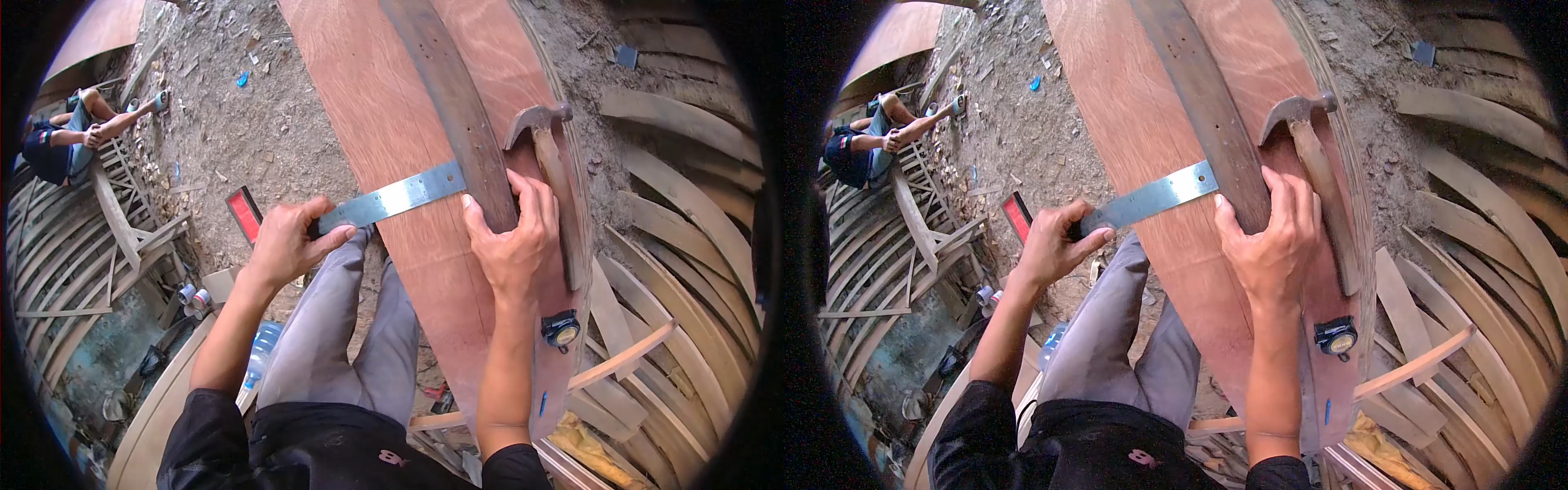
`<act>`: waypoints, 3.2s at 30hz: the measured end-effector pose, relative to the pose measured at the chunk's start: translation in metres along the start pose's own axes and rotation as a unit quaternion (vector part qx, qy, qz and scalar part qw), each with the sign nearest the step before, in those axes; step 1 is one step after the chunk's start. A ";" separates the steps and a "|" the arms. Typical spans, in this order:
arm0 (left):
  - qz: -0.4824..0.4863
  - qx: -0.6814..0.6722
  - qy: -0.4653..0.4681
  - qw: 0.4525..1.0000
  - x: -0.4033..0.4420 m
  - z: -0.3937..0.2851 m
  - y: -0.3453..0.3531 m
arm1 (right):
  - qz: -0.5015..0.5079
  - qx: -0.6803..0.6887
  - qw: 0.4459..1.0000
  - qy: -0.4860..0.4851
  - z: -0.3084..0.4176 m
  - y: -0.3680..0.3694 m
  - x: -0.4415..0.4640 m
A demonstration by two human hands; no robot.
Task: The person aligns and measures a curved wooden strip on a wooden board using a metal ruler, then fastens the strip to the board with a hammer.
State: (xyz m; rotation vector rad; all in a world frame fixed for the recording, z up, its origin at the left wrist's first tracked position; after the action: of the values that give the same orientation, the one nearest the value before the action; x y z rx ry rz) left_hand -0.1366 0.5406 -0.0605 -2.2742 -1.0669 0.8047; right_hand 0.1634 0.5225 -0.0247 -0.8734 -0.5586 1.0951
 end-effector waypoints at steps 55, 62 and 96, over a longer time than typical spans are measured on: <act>-0.132 -0.055 -0.077 0.987 -0.046 0.040 -0.037 | 0.062 -0.054 0.991 -0.101 0.103 0.067 0.166; -0.296 -0.061 -0.058 0.951 0.073 0.047 -0.135 | 0.086 -0.047 0.992 -0.080 0.104 0.066 0.165; -0.356 0.036 -0.104 0.928 0.306 0.016 -0.169 | 0.040 -0.027 0.994 -0.093 0.099 0.063 0.160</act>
State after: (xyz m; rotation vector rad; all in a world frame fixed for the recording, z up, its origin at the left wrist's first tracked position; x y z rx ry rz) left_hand -0.0745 0.8849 -0.0538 -1.5626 -1.7719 0.7507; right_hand 0.1149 0.7155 -0.0254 -0.8508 -0.7162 1.2473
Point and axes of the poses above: each hand's wrist, its own x-axis towards the middle knuckle, its own y-axis out of the palm, z = x × y, the point moved 9 cm from there along x, towards the middle knuckle, and after that the axes turned 12 degrees about y, right-handed, at the moved point
